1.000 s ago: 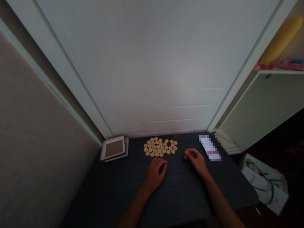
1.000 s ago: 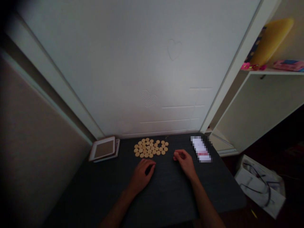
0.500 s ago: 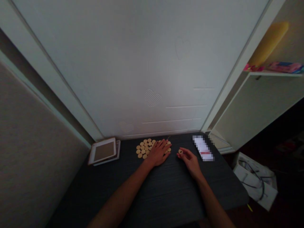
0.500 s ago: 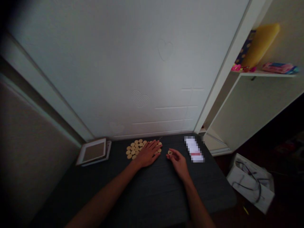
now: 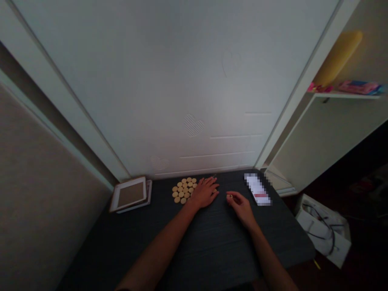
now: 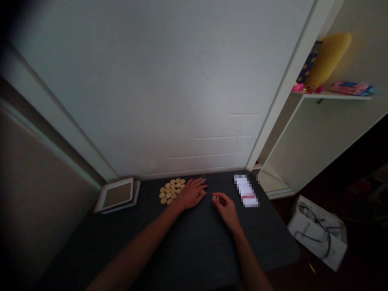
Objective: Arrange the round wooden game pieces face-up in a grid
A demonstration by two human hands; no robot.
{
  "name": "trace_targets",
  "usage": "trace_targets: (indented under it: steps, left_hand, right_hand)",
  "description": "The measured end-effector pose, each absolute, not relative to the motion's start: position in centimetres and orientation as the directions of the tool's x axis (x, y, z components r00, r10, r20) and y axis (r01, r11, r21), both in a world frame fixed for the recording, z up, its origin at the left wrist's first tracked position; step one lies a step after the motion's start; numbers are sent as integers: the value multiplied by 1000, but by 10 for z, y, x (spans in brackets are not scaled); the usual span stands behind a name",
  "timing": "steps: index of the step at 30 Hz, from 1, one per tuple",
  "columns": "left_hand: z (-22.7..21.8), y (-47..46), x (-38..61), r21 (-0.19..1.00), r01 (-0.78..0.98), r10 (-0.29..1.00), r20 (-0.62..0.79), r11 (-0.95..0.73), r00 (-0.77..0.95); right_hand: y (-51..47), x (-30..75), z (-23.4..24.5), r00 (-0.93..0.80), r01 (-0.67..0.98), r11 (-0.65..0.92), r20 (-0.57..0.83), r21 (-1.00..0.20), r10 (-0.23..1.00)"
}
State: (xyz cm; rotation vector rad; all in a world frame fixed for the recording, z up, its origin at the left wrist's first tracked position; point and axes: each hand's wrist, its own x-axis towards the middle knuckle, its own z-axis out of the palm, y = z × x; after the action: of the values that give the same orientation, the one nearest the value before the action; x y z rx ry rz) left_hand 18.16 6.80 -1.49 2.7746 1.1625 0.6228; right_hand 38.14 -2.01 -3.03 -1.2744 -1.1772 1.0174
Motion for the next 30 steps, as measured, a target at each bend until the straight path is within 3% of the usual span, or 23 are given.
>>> trace_targets:
  steps: [14,24,30]
  left_hand:
    - [3,32,131,289,712,749,437,-640,497]
    - [-27,0,25,362,835,851,478,-415,216]
    - [-35,3,23,441,797,857,484,-413,176]
  right_hand:
    - [-18,385,-36,115,72,66,74,-995,991]
    - [-22,380,-35,71,111,41,49,-993,996]
    - [-23,379,-32,85,127,49,60,-991,995]
